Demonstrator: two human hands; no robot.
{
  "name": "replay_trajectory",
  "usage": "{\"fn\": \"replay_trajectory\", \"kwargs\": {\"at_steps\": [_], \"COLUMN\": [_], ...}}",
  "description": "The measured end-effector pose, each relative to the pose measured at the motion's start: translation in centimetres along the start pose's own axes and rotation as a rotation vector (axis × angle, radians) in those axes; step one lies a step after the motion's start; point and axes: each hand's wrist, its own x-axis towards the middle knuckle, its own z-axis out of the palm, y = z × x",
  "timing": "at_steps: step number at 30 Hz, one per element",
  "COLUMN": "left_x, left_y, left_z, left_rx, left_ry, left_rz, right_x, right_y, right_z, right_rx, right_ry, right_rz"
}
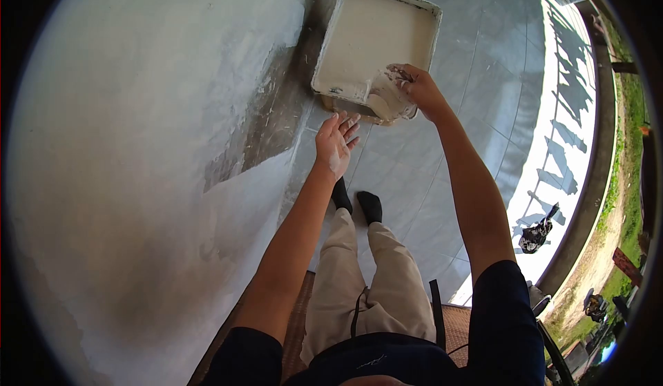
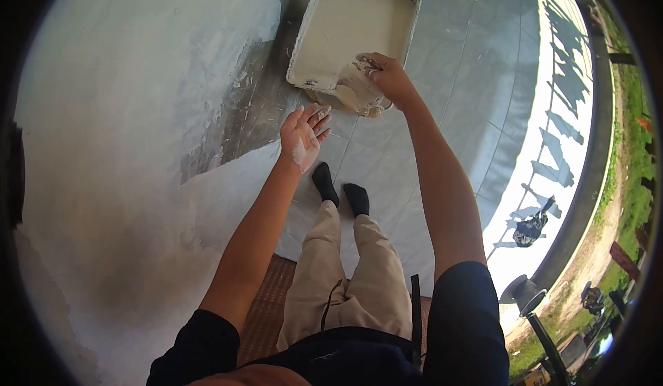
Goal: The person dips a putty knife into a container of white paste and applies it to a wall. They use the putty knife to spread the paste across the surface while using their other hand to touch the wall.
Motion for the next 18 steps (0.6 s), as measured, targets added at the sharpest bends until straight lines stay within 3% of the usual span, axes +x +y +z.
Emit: {"fn": "replay_trajectory", "kwargs": {"at_steps": [2, 9, 18], "left_x": [-1.7, -10.1, -21.5], "left_y": [1.0, 6.6, 13.6], "left_z": [0.4, 1.6, 0.6], "left_rx": [-0.022, -0.039, -0.014], "left_ry": [0.007, -0.001, 0.005], "left_rz": [0.041, 0.208, 0.404], "right_x": [-1.2, -4.5, -7.9], "right_y": [-2.6, -11.5, -22.6], "right_z": [0.5, 3.5, 9.3], "right_rx": [0.295, 0.755, 0.801], "right_ry": [0.009, -0.065, -0.289], "right_rz": [0.139, 0.193, 0.069]}}
